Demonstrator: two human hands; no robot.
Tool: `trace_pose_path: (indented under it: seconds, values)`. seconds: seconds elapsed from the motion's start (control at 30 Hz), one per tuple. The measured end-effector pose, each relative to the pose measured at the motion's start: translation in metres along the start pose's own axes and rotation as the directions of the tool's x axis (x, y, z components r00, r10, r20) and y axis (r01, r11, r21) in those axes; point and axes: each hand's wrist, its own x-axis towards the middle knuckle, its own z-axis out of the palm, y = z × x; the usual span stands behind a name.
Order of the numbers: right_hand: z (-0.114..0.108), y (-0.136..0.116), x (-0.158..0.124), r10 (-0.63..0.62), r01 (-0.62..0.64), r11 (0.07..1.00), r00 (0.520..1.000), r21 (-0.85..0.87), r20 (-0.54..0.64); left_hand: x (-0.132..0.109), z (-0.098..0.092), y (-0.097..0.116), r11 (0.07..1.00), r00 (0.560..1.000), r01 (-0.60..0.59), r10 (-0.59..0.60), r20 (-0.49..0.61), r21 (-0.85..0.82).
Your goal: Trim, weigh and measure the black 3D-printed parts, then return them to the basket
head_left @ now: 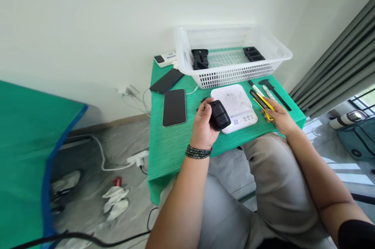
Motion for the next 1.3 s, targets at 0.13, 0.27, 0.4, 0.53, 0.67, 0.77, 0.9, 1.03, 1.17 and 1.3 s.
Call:
trace_pose_path:
  seconds: [0.13,0.27,0.4,0.53,0.67,0.77,0.9,1.03,1.17,1.3]
  values:
    - [0.002,-0.002,0.0,0.03,-0.027,0.997,0.999,0.075,-0.04,0.0,0.0,0.0,1.0,1.0,-0.001,0.001,-0.009,0.003]
    - [0.002,-0.003,0.002,0.059,-0.051,0.992,0.996,0.112,-0.071,-0.001,0.0,0.001,1.0,1.0,-0.007,0.007,-0.025,0.01]
    - [0.0,-0.003,0.003,0.055,-0.047,0.992,0.996,0.118,-0.067,-0.002,0.001,0.001,1.0,1.0,-0.014,0.014,-0.015,0.009]
    - [-0.002,-0.002,0.003,0.056,-0.051,0.991,0.998,0.121,-0.04,-0.002,0.002,0.0,1.0,1.0,-0.02,0.02,-0.021,0.004]
    - [-0.003,-0.002,0.004,0.069,-0.065,0.991,0.997,0.12,-0.026,-0.002,0.002,0.0,1.0,1.0,-0.013,0.013,-0.013,0.002]
    - [-0.003,-0.003,0.003,0.07,-0.07,0.991,0.998,0.117,0.005,-0.002,0.002,0.0,1.0,1.0,-0.009,0.009,-0.012,-0.012]
    - [-0.002,-0.002,0.002,0.048,-0.045,0.99,0.999,0.133,-0.018,-0.001,0.001,0.0,1.0,1.0,-0.019,0.019,-0.019,-0.005]
    - [0.002,-0.001,0.002,0.014,-0.006,0.991,0.998,0.134,-0.054,0.0,0.0,-0.001,1.0,1.0,-0.017,0.017,-0.026,-0.001]
    - [0.007,-0.002,0.004,0.062,-0.053,0.993,0.995,0.101,-0.082,0.0,0.0,-0.001,1.0,0.998,0.007,-0.008,-0.057,-0.021]
    - [0.01,-0.003,0.006,0.102,-0.098,0.992,0.993,0.076,-0.062,0.002,-0.002,0.003,0.998,0.994,0.02,-0.027,-0.105,-0.062]
